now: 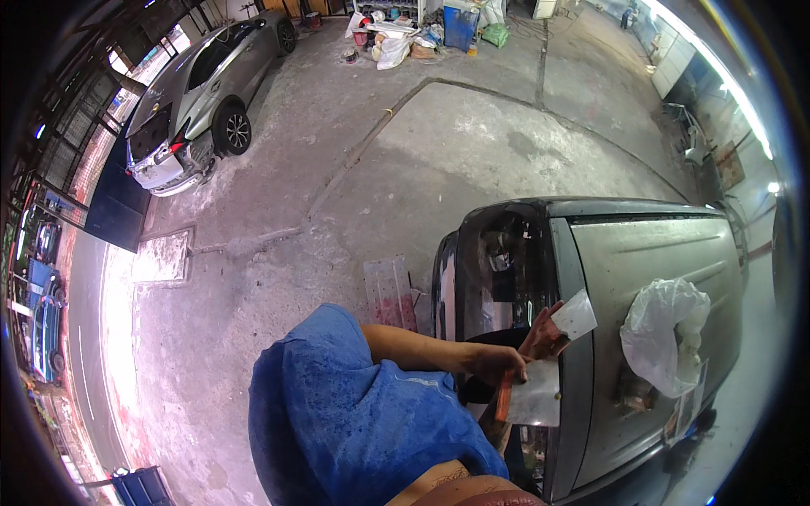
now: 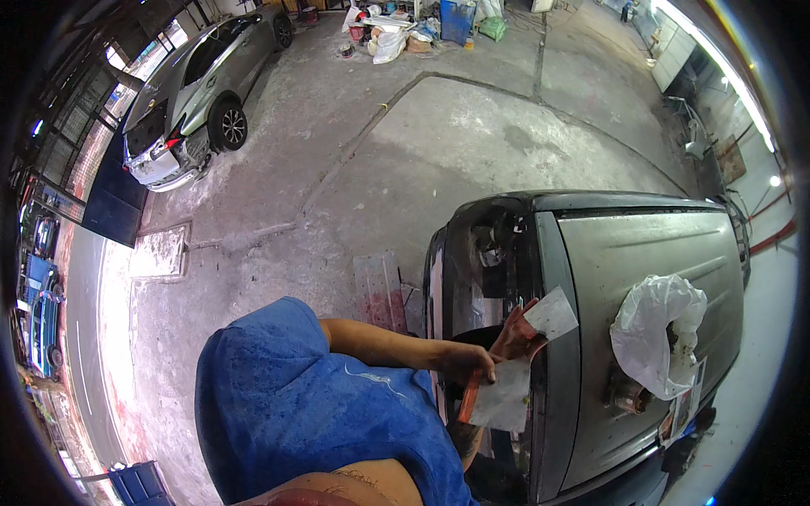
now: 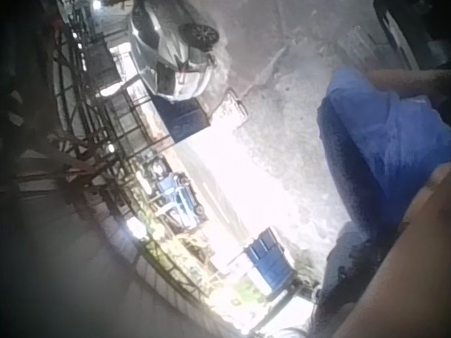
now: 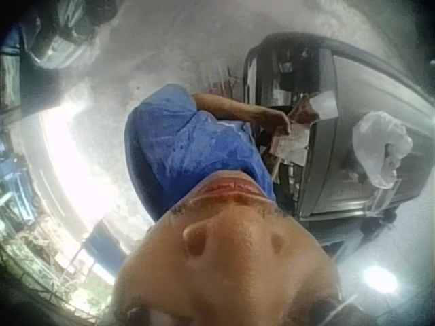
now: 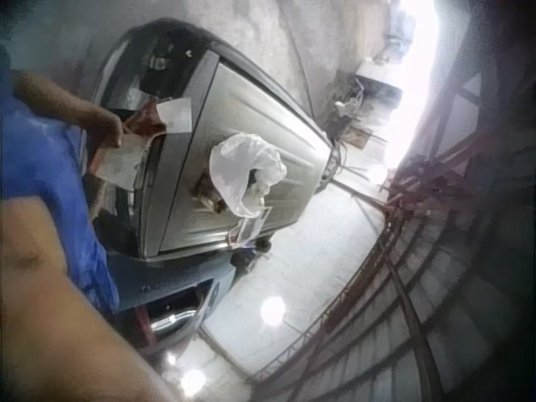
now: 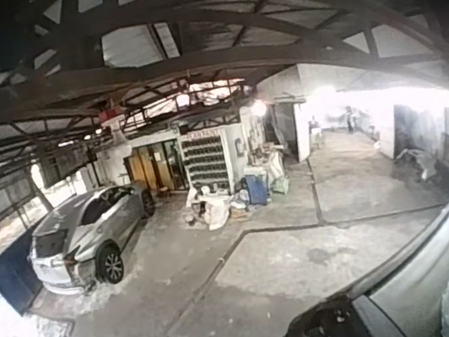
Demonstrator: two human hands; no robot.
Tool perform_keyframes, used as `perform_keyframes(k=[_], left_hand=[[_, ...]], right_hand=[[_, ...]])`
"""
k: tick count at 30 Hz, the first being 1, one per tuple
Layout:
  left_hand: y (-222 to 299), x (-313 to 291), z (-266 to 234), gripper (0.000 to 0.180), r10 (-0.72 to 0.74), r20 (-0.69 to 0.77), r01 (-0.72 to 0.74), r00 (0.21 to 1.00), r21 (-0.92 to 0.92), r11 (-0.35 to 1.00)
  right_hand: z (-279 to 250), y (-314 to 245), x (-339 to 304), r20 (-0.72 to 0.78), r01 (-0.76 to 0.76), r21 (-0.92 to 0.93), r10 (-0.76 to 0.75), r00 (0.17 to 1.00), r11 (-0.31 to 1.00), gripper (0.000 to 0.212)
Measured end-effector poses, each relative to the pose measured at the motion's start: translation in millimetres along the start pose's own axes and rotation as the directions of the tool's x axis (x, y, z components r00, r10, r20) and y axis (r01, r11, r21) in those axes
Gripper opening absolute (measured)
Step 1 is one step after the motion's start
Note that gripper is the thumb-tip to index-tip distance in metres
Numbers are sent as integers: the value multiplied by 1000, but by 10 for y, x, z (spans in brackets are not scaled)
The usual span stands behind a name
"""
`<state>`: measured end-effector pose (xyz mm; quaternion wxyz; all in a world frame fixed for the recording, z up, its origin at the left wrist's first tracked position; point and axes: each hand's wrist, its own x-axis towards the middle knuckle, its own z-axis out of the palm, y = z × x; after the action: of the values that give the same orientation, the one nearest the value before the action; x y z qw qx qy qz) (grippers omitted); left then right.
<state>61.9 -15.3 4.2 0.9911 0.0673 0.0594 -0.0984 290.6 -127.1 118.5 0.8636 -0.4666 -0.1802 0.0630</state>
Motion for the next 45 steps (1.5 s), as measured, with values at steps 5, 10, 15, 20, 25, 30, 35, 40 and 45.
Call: perform_keyframes(k=[5, 10, 15, 20, 25, 30, 35, 40, 45], left_hand=[[56, -109, 51, 45, -49, -22, 50, 999, 49, 998], [230, -200, -30, 42, 20, -61, -5, 998, 235, 972], [723, -589, -196, 44, 253, -136, -177, 958, 415, 892], [977, -943, -307, 72, 375, -57, -300, 925, 493, 816], [889, -945, -451, 71, 408, -167, -298, 897, 452, 840], [827, -981, -497, 69, 311, -175, -216, 934, 417, 883], [847, -1108, -508, 70, 334, -183, -236, 924, 413, 879], [855, -1267, -603, 68, 371, -293, -226, 881, 429, 875], [879, -1282, -631, 66, 362, -296, -230, 884, 398, 888]], right_hand=[[31, 710, -695, 23, -242, 182, 242, 970, 953, 34], [-201, 1218, -1101, 106, -370, 424, 361, 927, 826, 33], [-591, 1396, -904, 351, -355, 724, 126, 928, 591, 32], [-1142, 666, -435, -398, -37, -27, 23, 917, 999, 29], [-1459, 757, -181, 268, 268, -963, -271, 925, -36, 16], [-1353, 1591, -365, 378, 387, -917, 100, 921, -96, 16], [-1215, 1970, -102, 398, 408, -874, 94, 913, -264, 16], [-1247, 1969, 114, 363, 409, -879, 212, 907, -245, 9], [-1248, 1936, 77, 332, 381, -907, 248, 910, -180, 11]])
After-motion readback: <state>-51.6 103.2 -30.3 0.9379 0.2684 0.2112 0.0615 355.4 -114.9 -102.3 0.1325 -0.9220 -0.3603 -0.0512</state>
